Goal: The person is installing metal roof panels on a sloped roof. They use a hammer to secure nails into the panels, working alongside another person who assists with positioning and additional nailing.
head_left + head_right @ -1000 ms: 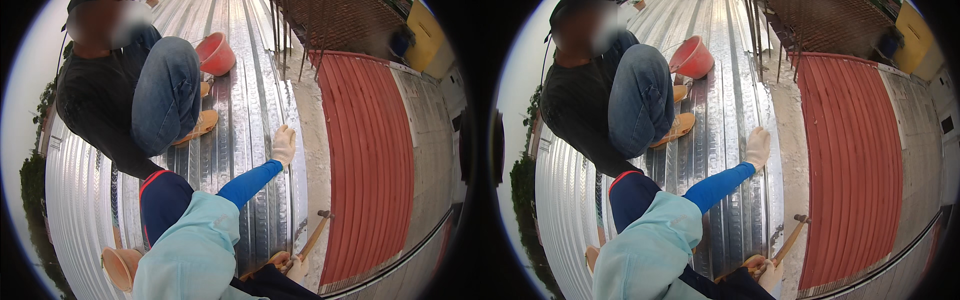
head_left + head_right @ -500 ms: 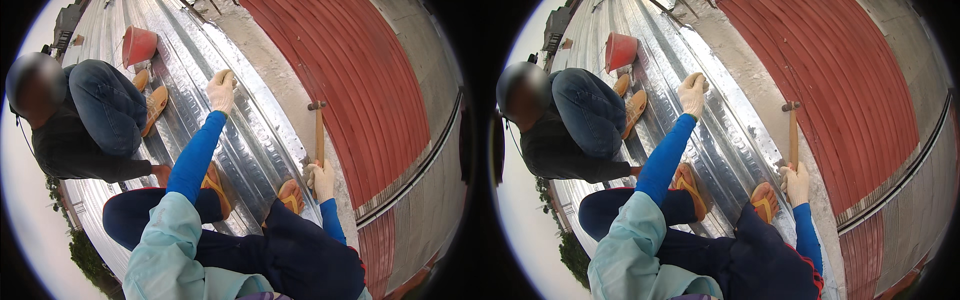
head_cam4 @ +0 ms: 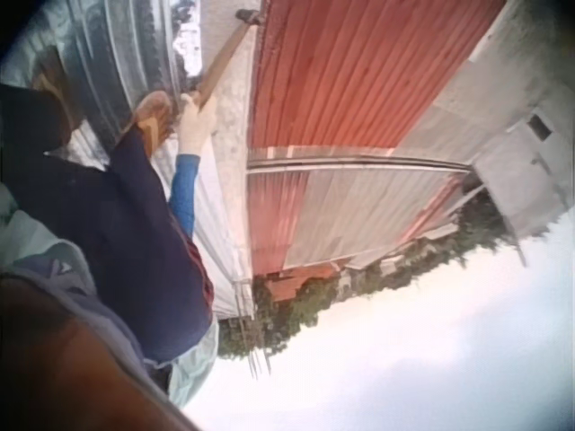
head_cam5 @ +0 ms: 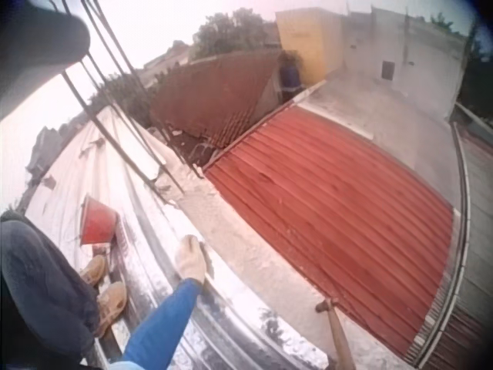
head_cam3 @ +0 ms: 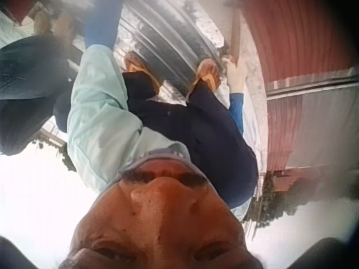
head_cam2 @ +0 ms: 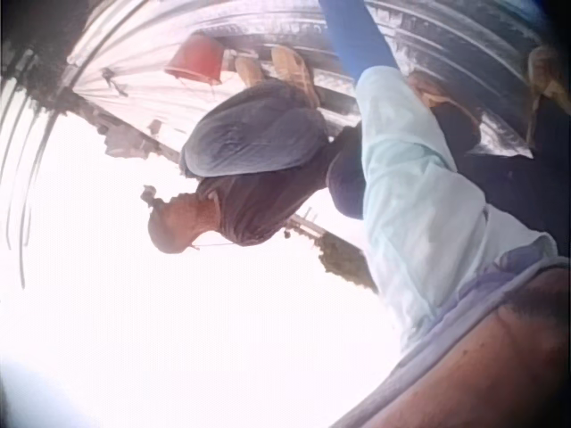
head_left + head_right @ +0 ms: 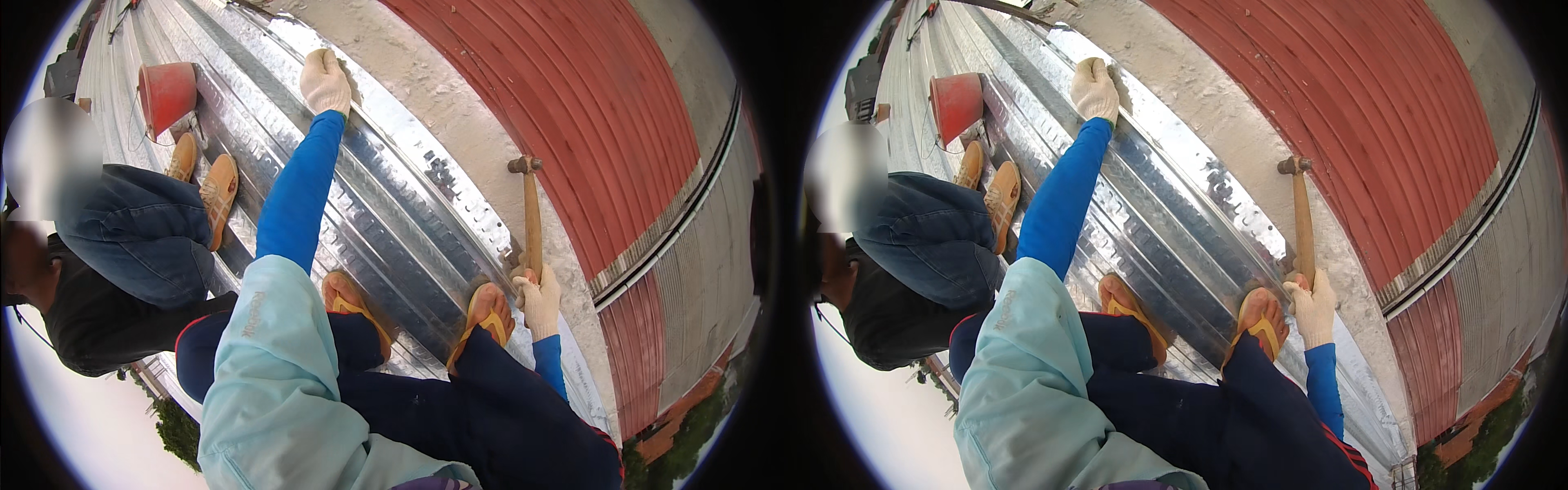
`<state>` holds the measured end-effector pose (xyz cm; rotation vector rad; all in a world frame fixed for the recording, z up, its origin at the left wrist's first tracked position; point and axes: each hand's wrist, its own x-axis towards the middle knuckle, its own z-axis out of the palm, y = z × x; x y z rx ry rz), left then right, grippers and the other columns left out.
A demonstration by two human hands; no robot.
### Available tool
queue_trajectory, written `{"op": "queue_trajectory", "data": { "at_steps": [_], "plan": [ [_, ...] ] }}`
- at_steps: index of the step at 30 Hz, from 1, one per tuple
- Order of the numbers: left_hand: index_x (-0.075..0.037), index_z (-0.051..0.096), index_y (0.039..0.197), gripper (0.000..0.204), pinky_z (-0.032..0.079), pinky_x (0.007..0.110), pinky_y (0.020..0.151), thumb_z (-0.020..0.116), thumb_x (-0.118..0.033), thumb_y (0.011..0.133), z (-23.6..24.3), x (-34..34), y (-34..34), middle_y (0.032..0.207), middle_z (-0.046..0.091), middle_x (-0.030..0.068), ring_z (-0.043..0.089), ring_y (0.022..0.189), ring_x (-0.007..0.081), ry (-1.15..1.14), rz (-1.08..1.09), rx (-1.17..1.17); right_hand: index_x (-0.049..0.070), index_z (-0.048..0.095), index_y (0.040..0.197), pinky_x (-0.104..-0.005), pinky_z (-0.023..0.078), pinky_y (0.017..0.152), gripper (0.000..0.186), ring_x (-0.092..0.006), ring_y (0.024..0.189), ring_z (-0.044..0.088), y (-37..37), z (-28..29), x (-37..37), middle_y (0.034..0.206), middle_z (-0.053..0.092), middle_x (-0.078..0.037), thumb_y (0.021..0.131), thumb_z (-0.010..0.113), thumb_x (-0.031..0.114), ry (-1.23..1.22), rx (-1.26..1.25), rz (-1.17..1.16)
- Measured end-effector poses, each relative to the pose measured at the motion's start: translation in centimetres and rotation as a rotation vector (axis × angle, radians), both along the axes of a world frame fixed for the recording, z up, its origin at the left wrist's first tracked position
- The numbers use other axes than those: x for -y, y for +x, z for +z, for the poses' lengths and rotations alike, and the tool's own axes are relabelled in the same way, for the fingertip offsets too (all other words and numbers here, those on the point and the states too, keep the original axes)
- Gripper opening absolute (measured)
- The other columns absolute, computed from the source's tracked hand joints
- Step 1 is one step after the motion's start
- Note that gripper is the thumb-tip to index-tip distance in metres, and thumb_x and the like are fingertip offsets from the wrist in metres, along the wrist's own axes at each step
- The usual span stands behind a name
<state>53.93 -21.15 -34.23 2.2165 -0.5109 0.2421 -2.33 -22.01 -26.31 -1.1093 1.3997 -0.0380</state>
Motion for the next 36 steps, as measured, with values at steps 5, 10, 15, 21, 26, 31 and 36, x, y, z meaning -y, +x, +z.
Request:
{"op": "queue_trajectory", "data": {
  "at_steps": [5,10,15,21,26,31,36],
  "plan": [
    [-0.005,0.077,0.114,0.02,0.06,0.053,0.089,0.069,-0.023,0.11,-0.1,0.3,0.3,0.102,0.079,0.0231,0.076,0.097,0.0452,0.028,-0.037,0.045,0.003,0.065,0.117,-0.0264,0.046,0.051,0.021,-0.009,0.056,0.06,2.1,1.1,-1.3,0.08,0.067,-0.002,0.1,0.077,0.004,0.044,-0.053,-0.033],
    [-0.005,0.075,0.114,0.02,0.059,0.054,0.088,0.068,-0.023,0.111,-0.3,0.1,0.5,0.1,0.078,0.0233,0.076,0.097,0.046,-0.01,-0.016,0.075,0.002,0.067,0.123,-0.0271,0.047,0.053,0.026,-0.0087,0.057,0.059,4.5,1.0,-1.9,0.077,0.064,-0.002,0.099,0.077,0.003,0.049,0.034,-0.057],
    [-0.006,0.076,0.116,0.023,0.059,0.054,0.09,0.067,-0.026,0.111,-0.3,-0.2,1.3,0.103,0.079,0.0235,0.076,0.099,0.0461,-0.03,-0.023,-0.012,0.0,0.069,0.133,-0.0286,0.049,0.056,0.036,-0.0099,0.059,0.06,4.1,1.1,-1.9,0.084,0.066,-0.003,0.098,0.077,0.002,-0.035,0.026,0.034],
    [-0.007,0.078,0.116,0.024,0.059,0.054,0.093,0.068,-0.029,0.11,1.8,-0.3,4.5,0.107,0.081,0.0225,0.077,0.102,0.0451,0.076,-0.058,0.119,0.0,0.069,0.133,-0.0297,0.049,0.057,0.039,-0.0104,0.061,0.062,2.3,1.8,-2.4,0.086,0.066,-0.004,0.096,0.082,0.004,-0.092,0.001,0.062],
    [-0.009,0.08,0.118,0.025,0.059,0.055,0.096,0.069,-0.03,0.109,0.8,-0.4,9.9,0.114,0.082,0.0195,0.076,0.108,0.0454,0.062,-0.083,0.323,0.0,0.069,0.127,-0.032,0.05,0.056,0.04,-0.0118,0.06,0.063,0.8,2.2,-3.1,0.078,0.066,-0.005,0.092,0.087,0.006,-0.143,-0.089,0.106],
    [-0.009,0.08,0.122,0.032,0.058,0.053,0.101,0.062,-0.034,0.112,-0.3,-0.1,11.2,0.114,0.083,0.0189,0.077,0.112,0.042,0.298,-0.033,0.24,0.001,0.07,0.118,-0.0328,0.051,0.056,0.035,-0.0126,0.061,0.066,0.1,2.9,-3.7,0.072,0.067,-0.006,0.09,0.089,0.007,-0.17,-0.179,0.148],
    [-0.008,0.077,0.119,0.032,0.054,0.054,0.104,0.061,-0.034,0.113,-0.6,0.7,10.9,0.111,0.082,0.0196,0.076,0.111,0.043,0.373,-0.079,0.267,0.001,0.068,0.117,-0.0299,0.051,0.057,0.032,-0.0108,0.061,0.065,1.9,3.2,-3.8,0.078,0.068,-0.004,0.092,0.087,0.005,-0.094,-0.14,0.085]
  ]
}}
